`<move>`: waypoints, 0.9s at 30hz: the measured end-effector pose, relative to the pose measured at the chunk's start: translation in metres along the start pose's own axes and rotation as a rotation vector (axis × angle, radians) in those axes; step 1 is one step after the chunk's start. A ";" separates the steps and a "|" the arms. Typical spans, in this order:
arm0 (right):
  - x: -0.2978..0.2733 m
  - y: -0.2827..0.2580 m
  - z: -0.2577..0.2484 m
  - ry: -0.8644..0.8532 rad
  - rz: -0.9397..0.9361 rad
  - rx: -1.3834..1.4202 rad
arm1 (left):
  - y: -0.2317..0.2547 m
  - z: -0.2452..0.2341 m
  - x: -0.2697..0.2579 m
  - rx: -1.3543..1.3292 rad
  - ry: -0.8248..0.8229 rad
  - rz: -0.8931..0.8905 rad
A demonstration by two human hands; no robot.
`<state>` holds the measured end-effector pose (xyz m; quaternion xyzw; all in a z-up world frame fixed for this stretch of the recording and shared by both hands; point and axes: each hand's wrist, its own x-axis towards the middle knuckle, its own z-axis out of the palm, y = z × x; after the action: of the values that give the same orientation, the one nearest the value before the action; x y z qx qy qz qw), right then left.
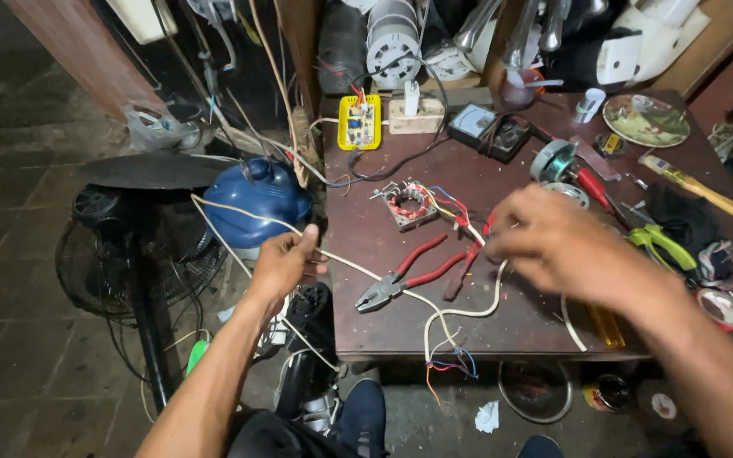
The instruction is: Repairing and testing electrical components on a circuit board, including stripping wires and making connections with tools.
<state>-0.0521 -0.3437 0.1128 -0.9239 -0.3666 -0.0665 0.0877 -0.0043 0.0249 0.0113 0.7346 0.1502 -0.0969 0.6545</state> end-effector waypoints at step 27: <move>-0.042 0.030 -0.020 0.035 0.976 -0.006 | 0.003 -0.039 -0.004 0.641 -0.170 -0.101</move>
<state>-0.0628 -0.3969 0.1212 -0.9869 0.1111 -0.0343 0.1123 -0.0095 0.0631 0.0200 0.8840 0.0928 -0.2325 0.3949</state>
